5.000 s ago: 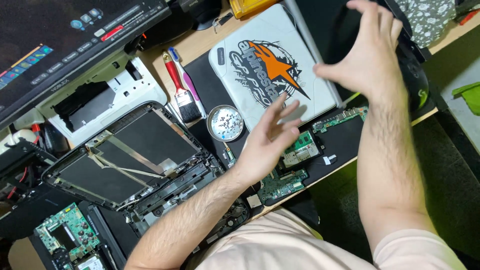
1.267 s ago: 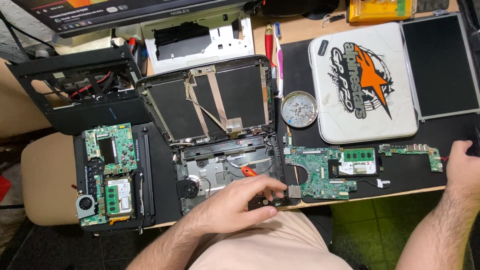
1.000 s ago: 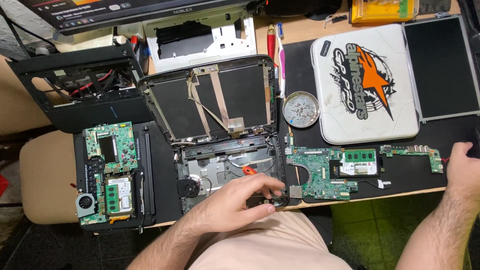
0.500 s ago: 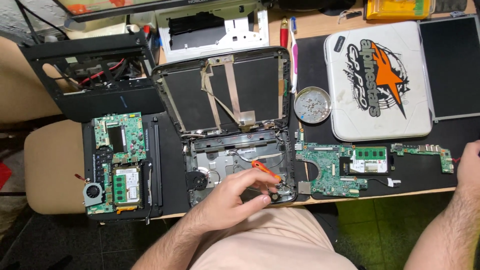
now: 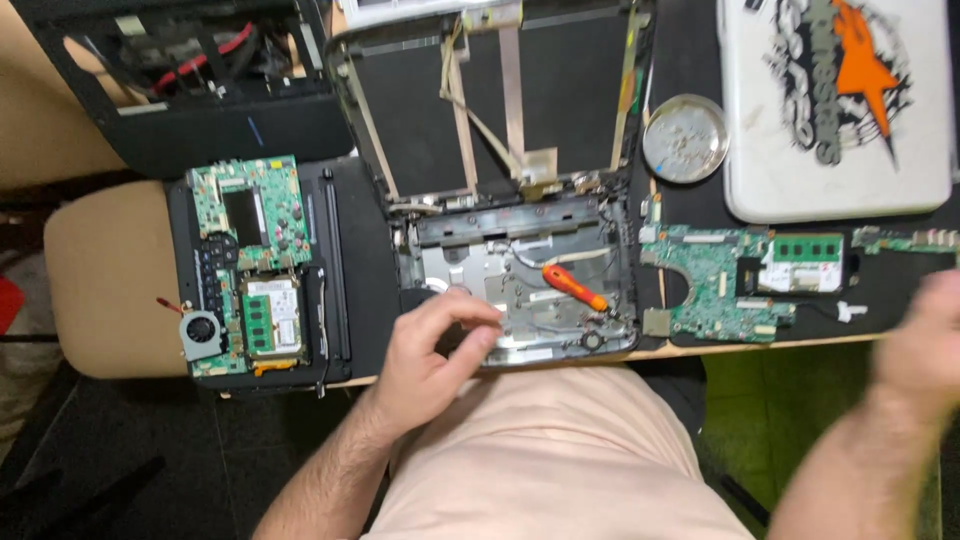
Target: Disassembling and reassembling a laptop computer, including removing the motherboard and internal components using a screwdriver.
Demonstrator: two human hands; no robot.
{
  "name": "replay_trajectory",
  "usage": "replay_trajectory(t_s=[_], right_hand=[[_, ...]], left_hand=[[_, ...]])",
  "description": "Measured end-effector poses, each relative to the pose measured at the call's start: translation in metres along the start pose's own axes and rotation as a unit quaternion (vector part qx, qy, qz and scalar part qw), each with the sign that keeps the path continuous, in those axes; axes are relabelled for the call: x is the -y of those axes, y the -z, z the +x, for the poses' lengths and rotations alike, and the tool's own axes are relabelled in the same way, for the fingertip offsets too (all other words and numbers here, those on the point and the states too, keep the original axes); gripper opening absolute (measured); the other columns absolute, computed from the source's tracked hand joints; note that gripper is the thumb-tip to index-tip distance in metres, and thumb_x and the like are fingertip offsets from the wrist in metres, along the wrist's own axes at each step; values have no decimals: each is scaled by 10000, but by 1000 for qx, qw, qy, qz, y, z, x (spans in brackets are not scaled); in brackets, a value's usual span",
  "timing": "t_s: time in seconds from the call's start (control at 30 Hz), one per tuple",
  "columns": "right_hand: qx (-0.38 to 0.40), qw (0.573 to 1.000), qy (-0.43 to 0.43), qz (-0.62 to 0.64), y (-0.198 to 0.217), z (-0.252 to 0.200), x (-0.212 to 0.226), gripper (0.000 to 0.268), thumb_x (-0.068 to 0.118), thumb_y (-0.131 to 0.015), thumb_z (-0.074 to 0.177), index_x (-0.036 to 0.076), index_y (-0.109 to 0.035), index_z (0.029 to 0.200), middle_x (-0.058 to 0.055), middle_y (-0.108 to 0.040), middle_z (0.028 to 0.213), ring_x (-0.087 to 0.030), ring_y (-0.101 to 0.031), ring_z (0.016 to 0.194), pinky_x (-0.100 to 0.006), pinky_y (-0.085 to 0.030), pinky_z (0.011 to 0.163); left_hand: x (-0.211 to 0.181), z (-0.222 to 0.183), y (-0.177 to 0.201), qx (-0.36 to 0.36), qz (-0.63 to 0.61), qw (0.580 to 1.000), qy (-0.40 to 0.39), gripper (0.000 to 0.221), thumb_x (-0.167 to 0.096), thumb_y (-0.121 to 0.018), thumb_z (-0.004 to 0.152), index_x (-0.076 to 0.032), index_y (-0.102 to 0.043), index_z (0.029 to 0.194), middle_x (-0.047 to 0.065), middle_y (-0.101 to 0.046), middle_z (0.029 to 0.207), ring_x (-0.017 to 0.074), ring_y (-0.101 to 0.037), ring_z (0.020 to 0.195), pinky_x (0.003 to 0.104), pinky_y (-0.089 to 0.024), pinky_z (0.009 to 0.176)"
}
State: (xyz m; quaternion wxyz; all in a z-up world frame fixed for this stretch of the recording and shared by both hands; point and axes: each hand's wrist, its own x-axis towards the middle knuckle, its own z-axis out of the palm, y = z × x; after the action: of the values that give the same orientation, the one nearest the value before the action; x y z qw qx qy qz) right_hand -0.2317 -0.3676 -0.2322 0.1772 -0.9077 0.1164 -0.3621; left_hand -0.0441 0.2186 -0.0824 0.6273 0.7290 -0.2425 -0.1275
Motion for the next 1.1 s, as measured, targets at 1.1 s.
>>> replay_trajectory(t_s=[1.1], right_hand=[[290, 934, 181, 106, -18, 33, 270, 414, 328, -1123, 1010, 42, -872, 1174, -118, -888, 1129, -337, -797, 1053, -498, -586, 984]], left_hand=[[32, -81, 47, 0, 403, 906, -128, 282, -213, -1032, 1078, -78, -801, 990, 97, -758, 1021, 280, -654, 840, 436, -455, 714]])
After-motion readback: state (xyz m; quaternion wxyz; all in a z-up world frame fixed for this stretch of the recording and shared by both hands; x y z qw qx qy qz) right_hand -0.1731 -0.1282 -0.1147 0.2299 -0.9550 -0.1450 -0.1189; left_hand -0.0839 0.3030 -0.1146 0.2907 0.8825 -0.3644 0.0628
